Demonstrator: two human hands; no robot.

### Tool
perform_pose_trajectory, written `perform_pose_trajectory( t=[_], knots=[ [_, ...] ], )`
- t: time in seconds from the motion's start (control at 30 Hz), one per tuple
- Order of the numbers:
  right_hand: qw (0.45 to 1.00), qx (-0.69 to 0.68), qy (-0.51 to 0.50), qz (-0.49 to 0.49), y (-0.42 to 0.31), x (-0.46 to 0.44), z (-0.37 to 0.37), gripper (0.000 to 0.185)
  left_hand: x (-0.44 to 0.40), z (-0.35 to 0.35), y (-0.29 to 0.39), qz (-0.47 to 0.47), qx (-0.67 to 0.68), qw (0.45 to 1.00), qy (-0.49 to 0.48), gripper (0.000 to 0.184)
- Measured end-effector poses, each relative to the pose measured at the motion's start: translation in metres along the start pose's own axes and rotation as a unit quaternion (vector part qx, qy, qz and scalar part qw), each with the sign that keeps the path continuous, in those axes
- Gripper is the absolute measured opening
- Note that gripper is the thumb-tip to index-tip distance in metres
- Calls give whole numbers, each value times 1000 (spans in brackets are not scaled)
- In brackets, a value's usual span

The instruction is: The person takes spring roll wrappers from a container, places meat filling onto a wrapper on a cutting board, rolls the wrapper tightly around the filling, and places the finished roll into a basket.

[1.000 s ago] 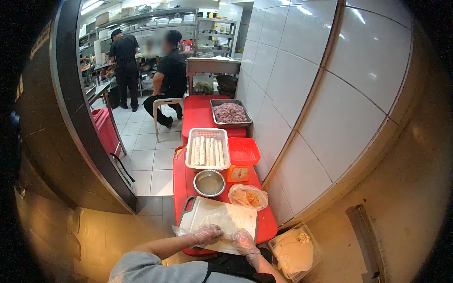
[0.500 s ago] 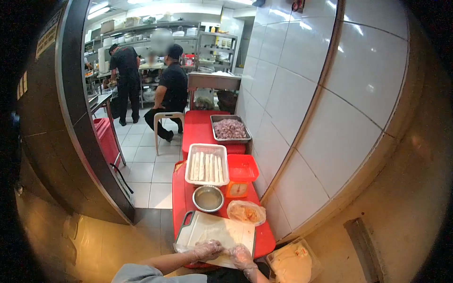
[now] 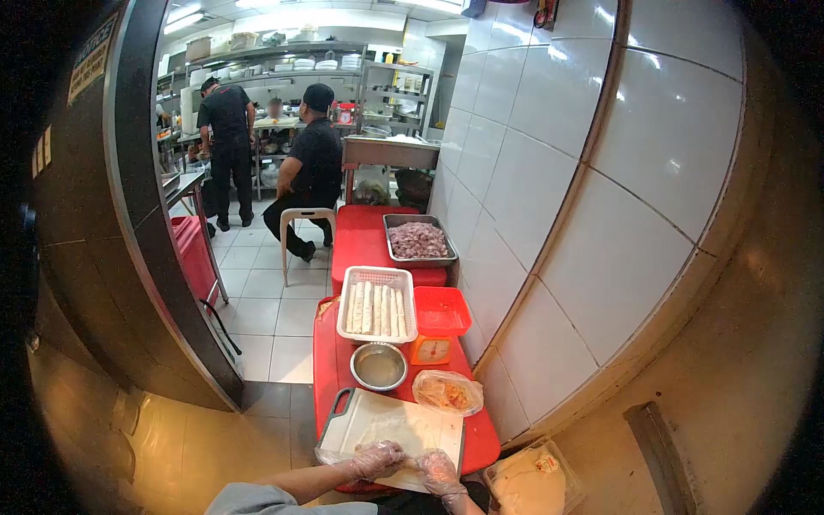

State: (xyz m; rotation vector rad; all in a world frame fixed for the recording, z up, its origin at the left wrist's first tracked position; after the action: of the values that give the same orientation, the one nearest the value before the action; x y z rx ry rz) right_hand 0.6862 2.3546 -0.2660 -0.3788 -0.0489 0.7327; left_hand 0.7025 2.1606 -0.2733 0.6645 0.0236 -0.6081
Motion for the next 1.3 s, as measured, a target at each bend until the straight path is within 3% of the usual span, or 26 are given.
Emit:
perform_pose_trajectory(
  t=[0.67, 0.87, 0.9, 0.97, 1.07, 1.17, 1.27, 1.3],
  knots=[
    [999, 7, 41, 31, 2, 1, -3, 32, -1, -4, -3, 9, 15, 999, -29, 20],
    [997, 52, -30, 41, 16, -3, -21, 20, -4, 12, 14, 76, -36, 993, -82, 32],
    [992, 82, 9, 91, 29, -5, -42, 18, -4, -24, -18, 84, -37, 993, -72, 29],
    [996, 54, -14, 69, 28, -12, -34, 18, -3, -23, -18, -23, -62, 997, -28, 21],
    [997, 41, -28, 52, 23, -21, -25, 18, 0, -34, -20, 22, -84, 996, -13, 29],
    [997, 37, -39, 46, 19, -26, -16, 18, 0, -51, -35, 7, -81, 996, 36, 29],
    [997, 41, -43, 47, 15, -30, -10, 19, -6, -49, -42, 99, -85, 985, -110, 27],
    [997, 42, -45, 48, 15, -31, -8, 19, -7, -41, -36, 86, -66, 989, -97, 27]
  ],
)
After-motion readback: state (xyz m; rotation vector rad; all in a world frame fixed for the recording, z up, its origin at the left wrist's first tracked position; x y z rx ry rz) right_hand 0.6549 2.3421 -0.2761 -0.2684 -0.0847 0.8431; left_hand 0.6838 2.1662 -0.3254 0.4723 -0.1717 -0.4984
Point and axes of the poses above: each hand's wrist, its own x-axis away from the middle knuckle, its own z-axis out of the back of the hand, y = z × x, the point moved 3 cm from there along -x, towards the middle knuckle, and after that the axes turned 4 degrees about y, right-handed, at the moved point
